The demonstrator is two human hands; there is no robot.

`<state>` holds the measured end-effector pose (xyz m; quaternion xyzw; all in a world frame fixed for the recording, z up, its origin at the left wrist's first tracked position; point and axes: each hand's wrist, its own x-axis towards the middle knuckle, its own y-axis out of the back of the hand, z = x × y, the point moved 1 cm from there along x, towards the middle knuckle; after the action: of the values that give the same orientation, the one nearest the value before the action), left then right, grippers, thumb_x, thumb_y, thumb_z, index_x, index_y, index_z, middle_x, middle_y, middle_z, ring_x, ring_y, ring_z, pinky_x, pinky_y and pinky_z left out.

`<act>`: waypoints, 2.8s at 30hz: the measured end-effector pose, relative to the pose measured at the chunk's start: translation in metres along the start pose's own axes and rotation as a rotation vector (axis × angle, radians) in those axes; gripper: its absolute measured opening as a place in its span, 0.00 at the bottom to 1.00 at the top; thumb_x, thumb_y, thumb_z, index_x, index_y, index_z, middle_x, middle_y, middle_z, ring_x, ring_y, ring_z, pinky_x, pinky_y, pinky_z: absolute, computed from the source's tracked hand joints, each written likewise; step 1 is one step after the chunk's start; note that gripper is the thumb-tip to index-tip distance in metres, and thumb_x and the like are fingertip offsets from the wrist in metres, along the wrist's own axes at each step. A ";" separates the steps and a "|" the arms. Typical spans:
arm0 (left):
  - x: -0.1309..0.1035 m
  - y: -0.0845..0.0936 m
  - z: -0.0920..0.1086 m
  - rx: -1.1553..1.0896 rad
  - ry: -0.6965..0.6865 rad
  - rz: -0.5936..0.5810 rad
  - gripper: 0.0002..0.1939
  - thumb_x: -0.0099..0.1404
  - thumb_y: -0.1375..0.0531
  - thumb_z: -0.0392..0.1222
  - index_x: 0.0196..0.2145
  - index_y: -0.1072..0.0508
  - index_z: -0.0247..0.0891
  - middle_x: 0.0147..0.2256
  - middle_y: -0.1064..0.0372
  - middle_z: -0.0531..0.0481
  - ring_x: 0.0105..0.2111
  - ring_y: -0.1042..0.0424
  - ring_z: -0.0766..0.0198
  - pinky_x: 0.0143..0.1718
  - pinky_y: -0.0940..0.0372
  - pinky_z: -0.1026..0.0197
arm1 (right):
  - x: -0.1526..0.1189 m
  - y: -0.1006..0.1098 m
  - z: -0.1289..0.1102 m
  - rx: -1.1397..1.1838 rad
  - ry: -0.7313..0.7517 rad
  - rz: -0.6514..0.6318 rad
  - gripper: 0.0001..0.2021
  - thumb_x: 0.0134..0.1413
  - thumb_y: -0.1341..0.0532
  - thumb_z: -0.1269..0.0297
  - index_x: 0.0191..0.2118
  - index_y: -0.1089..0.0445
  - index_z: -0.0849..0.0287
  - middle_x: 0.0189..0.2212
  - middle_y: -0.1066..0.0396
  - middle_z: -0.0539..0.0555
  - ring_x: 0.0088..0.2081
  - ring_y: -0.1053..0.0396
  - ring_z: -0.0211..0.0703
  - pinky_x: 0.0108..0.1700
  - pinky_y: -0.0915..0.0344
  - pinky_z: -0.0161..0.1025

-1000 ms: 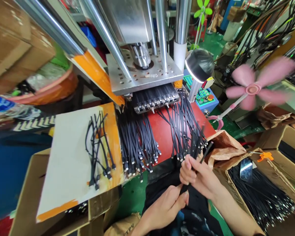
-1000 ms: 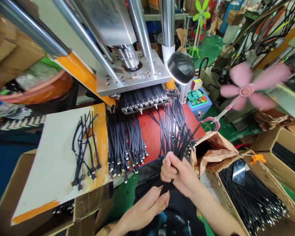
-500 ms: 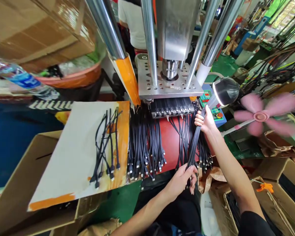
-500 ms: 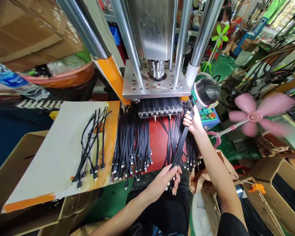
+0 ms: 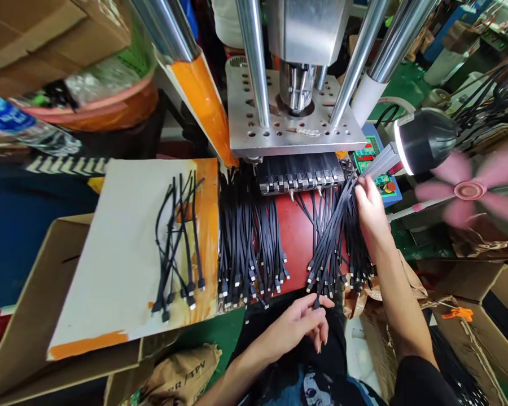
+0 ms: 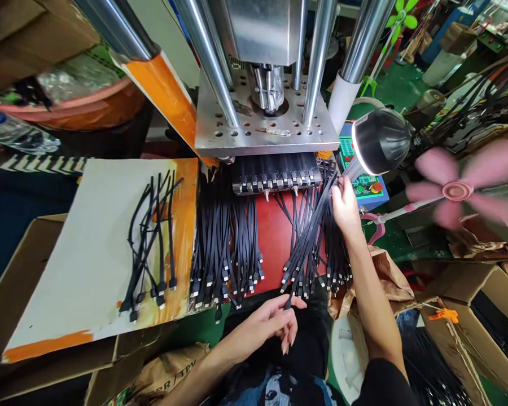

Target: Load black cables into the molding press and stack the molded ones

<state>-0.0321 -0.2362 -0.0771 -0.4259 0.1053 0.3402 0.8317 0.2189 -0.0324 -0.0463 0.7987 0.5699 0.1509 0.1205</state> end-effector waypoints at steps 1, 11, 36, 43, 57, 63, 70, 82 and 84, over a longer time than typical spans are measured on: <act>-0.001 0.001 0.000 0.018 -0.013 0.002 0.31 0.70 0.36 0.63 0.53 0.31 0.31 0.28 0.26 0.50 0.23 0.29 0.67 0.30 0.34 0.64 | -0.023 0.011 -0.003 -0.135 0.074 0.035 0.21 0.68 0.41 0.57 0.63 0.33 0.55 0.64 0.30 0.61 0.66 0.33 0.51 0.70 0.37 0.55; 0.006 -0.011 0.000 0.364 -0.251 0.166 0.32 0.80 0.49 0.49 0.75 0.52 0.36 0.51 0.25 0.39 0.40 0.19 0.60 0.53 0.29 0.50 | -0.149 0.023 0.008 -0.580 0.183 -0.336 0.17 0.70 0.47 0.71 0.56 0.25 0.55 0.46 0.26 0.60 0.48 0.27 0.55 0.53 0.28 0.54; 0.046 0.006 -0.038 -0.366 0.089 0.035 0.27 0.63 0.25 0.48 0.52 0.23 0.29 0.52 0.20 0.28 0.54 0.20 0.44 0.65 0.34 0.40 | -0.155 0.049 0.006 -0.642 0.115 -0.372 0.21 0.69 0.51 0.72 0.58 0.26 0.56 0.41 0.29 0.58 0.46 0.29 0.53 0.51 0.30 0.51; 0.055 -0.003 -0.034 -0.531 0.040 0.091 0.17 0.66 0.29 0.38 0.50 0.19 0.26 0.54 0.21 0.29 0.54 0.20 0.46 0.65 0.33 0.43 | -0.152 0.038 0.008 -0.665 0.117 -0.367 0.18 0.68 0.51 0.72 0.52 0.27 0.56 0.41 0.28 0.58 0.46 0.27 0.54 0.51 0.30 0.52; 0.025 0.008 -0.028 -0.303 0.070 0.030 0.31 0.63 0.25 0.55 0.54 0.27 0.31 0.37 0.19 0.40 0.34 0.17 0.55 0.43 0.29 0.55 | -0.162 0.069 0.002 -0.465 0.004 -0.474 0.14 0.74 0.49 0.63 0.48 0.25 0.53 0.42 0.24 0.55 0.44 0.26 0.49 0.48 0.30 0.45; 0.023 0.012 -0.026 -0.033 -0.083 0.139 0.35 0.70 0.40 0.71 0.46 0.26 0.30 0.37 0.19 0.38 0.30 0.19 0.58 0.38 0.29 0.57 | -0.175 0.101 0.030 -0.460 -0.059 -0.078 0.15 0.73 0.45 0.57 0.50 0.23 0.55 0.44 0.22 0.57 0.43 0.25 0.51 0.46 0.30 0.46; 0.045 0.001 -0.029 0.027 -0.134 0.094 0.39 0.69 0.46 0.78 0.38 0.28 0.32 0.29 0.22 0.40 0.23 0.23 0.59 0.31 0.31 0.59 | -0.178 0.094 0.054 -0.484 -0.027 0.035 0.15 0.72 0.44 0.55 0.48 0.23 0.56 0.46 0.21 0.60 0.47 0.24 0.55 0.52 0.30 0.53; 0.016 0.014 -0.026 0.379 -0.054 0.104 0.18 0.76 0.44 0.54 0.47 0.26 0.36 0.34 0.20 0.45 0.30 0.22 0.61 0.36 0.33 0.61 | -0.136 0.070 0.011 -0.420 0.071 0.084 0.29 0.71 0.40 0.49 0.26 0.60 0.51 0.23 0.61 0.44 0.25 0.58 0.39 0.30 0.55 0.41; 0.006 0.013 -0.020 0.493 -0.076 0.093 0.16 0.75 0.43 0.52 0.46 0.25 0.37 0.34 0.20 0.47 0.32 0.22 0.61 0.37 0.33 0.61 | -0.116 0.053 -0.017 -0.374 0.161 -0.047 0.28 0.72 0.41 0.50 0.27 0.60 0.51 0.23 0.61 0.43 0.25 0.59 0.38 0.29 0.55 0.41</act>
<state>-0.0338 -0.2438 -0.1009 -0.1916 0.1735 0.3579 0.8973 0.2230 -0.1593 -0.0232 0.7344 0.5582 0.3145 0.2240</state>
